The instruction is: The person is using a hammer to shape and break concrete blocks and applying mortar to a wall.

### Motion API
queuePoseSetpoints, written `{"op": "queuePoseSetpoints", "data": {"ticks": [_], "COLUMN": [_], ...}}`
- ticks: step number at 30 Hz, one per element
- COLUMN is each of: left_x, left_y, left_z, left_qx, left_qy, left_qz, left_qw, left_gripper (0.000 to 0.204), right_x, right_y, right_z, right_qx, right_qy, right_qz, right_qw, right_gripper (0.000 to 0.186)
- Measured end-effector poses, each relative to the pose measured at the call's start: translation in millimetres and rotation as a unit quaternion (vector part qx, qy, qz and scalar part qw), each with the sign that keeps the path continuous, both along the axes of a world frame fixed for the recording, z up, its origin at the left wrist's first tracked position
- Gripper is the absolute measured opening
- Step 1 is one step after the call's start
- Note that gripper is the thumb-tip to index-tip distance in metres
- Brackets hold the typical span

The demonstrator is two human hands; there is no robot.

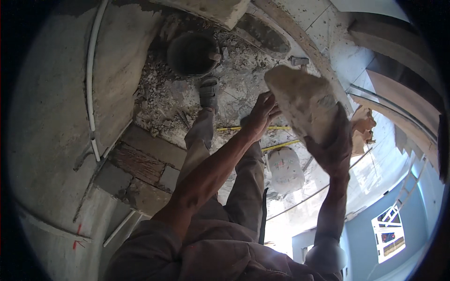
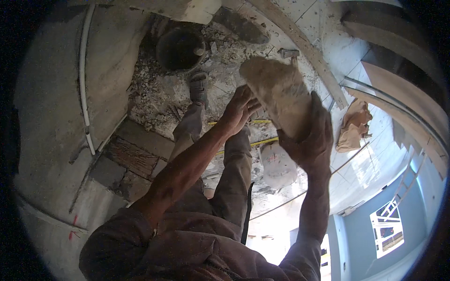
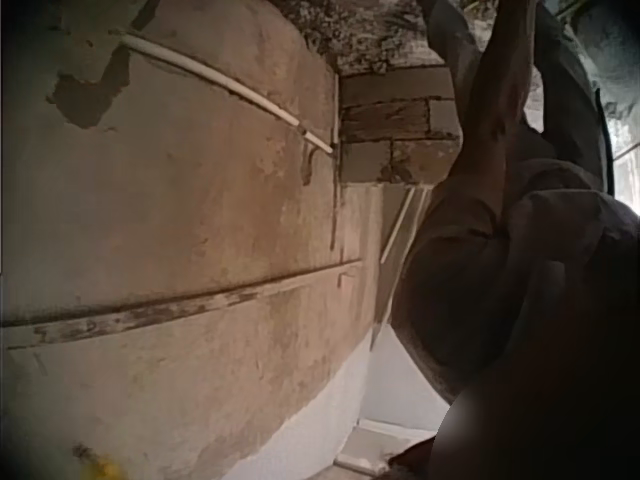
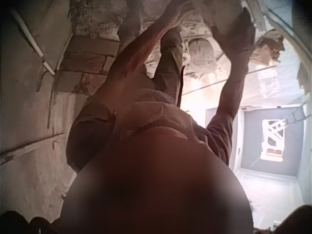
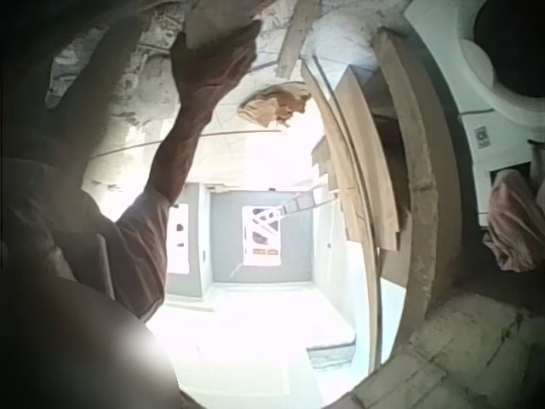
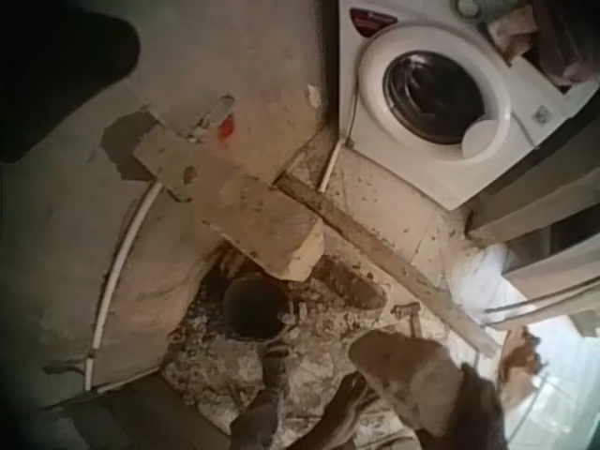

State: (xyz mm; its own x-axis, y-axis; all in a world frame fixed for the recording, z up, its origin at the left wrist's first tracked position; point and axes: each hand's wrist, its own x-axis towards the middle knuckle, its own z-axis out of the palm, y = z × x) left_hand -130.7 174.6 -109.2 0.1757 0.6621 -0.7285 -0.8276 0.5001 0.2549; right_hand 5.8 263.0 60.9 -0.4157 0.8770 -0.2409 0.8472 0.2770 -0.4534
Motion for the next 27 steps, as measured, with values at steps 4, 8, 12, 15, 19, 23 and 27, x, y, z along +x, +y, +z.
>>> {"op": "queuePoseSetpoints", "data": {"ticks": [4,8,12,15,19,23,27], "left_x": [-18,-35,-49,-56,-63,-70,-66], "left_y": [40,69,81,86,88,86,85], "left_z": [7,17,18,15,11,4,14], "left_qx": [0.076,0.091,0.076,0.077,0.066,0.107,0.065], "left_qy": [-0.015,-0.028,-0.010,-0.008,-0.010,-0.003,-0.009], "left_qz": [0.061,0.118,0.134,0.133,0.139,0.125,0.135], "left_qw": [0.995,0.988,0.988,0.988,0.988,0.986,0.989], "left_gripper": [0.049,0.049,0.052,0.054,0.060,0.063,0.062], "right_x": [-30,-53,-65,-75,-86,-95,-92], "right_y": [42,73,93,101,103,104,108], "right_z": [9,12,0,-5,-7,-4,-7], "right_qx": [0.019,-0.008,0.085,0.075,0.062,0.079,0.076], "right_qy": [0.035,-0.002,0.024,0.004,0.003,-0.001,0.001], "right_qz": [0.025,0.050,0.144,0.142,0.137,0.151,0.156], "right_qw": [0.999,0.999,0.986,0.987,0.989,0.985,0.985], "right_gripper": [0.087,0.088,0.087,0.085,0.085,0.084,0.083]}}
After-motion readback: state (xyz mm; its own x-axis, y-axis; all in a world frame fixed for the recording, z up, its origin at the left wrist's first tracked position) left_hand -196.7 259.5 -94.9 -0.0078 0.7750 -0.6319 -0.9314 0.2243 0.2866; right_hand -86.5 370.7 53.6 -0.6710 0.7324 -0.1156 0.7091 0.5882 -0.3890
